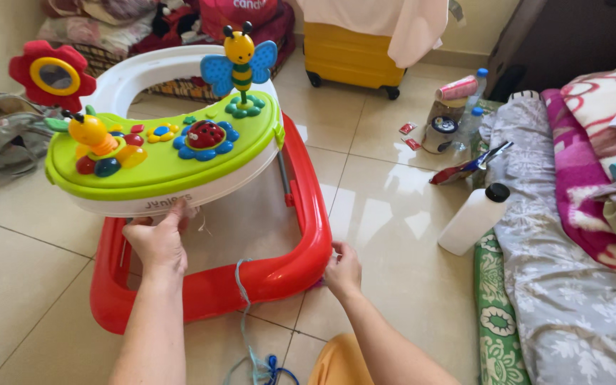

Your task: The person assembles a baby walker by attaching the red base to the white seat unit and securing it with a blue string. They then use pink scissors to trim the excess string.

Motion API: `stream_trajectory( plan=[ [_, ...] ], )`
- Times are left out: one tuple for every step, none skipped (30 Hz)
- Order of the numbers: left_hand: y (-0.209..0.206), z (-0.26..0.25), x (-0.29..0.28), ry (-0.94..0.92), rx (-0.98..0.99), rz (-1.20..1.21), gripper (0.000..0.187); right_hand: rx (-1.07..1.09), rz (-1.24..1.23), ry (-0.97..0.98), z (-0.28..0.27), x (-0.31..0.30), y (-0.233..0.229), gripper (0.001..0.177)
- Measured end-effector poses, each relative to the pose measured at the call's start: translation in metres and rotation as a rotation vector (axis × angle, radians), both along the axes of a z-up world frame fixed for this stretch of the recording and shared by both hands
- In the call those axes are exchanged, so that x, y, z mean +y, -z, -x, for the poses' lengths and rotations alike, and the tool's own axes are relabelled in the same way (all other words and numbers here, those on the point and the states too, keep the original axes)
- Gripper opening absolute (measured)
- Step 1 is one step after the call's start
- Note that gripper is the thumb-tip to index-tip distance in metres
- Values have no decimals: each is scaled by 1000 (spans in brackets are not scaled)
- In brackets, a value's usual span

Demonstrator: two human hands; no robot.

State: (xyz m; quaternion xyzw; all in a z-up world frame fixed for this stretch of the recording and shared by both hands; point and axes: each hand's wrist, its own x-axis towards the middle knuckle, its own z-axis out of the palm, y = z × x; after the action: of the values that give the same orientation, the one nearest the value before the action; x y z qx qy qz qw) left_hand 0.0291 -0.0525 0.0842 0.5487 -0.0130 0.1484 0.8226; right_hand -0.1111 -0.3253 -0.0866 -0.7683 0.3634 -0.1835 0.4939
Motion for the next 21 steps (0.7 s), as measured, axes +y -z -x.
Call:
stream_trajectory(
  plan=[
    [2,2,-1,16,8,-23,39,8,34,-7,1,0,11,35],
    [2,2,-3,16,1,-22,38,12,66,-15,-1,0,21,35],
    [2,1,-5,17,-5,-22,38,58,98,-34,-3,-1,30,35],
    [1,2,-7,18,-11,-24,37,105,126,-52,-3,0,39,35],
    [0,2,-8,38,-29,-20,36,151,153,-71,-2,1,48,35],
    [0,1,-10,55,-48,-14,35,176,163,-92,-2,1,55,36],
    [0,1,-12,71,-66,-8,34,200,173,-113,-2,2,62,37],
    [0,0,-12,72,-68,-8,34,221,186,-138,-2,3,67,39],
    [0,-1,-12,73,-71,-8,34,239,191,-145,-3,2,71,39],
    [1,-1,-12,73,-71,-10,34,259,194,-153,-5,1,73,38],
    [2,-2,-11,66,-62,-21,34,279,197,-161,-6,0,76,38],
    [3,-4,-10,61,-55,-28,34,281,231,-176,-9,-1,77,36],
    [4,-6,-10,55,-48,-35,34,283,265,-190,-13,-2,77,34],
    [5,-9,-9,58,-23,-21,35,285,300,-204,-16,-3,78,33],
    [7,-12,-8,60,1,-8,35,308,296,-244,-18,-4,79,27],
    [8,-15,-6,64,25,5,35,330,291,-282,-19,-5,79,22],
    [10,-17,-4,71,39,5,35,351,286,-321,-19,-6,80,18],
    [12,-20,-1,76,51,5,35,372,307,-351,-17,-6,80,19],
    [15,-22,0,82,64,6,34,392,328,-381,-14,-7,81,20],
    [19,-23,0,93,74,11,34,409,353,-411,-13,-9,81,21],
    [23,-22,1,104,84,16,35,440,367,-433,-9,-11,80,27]
  ],
)
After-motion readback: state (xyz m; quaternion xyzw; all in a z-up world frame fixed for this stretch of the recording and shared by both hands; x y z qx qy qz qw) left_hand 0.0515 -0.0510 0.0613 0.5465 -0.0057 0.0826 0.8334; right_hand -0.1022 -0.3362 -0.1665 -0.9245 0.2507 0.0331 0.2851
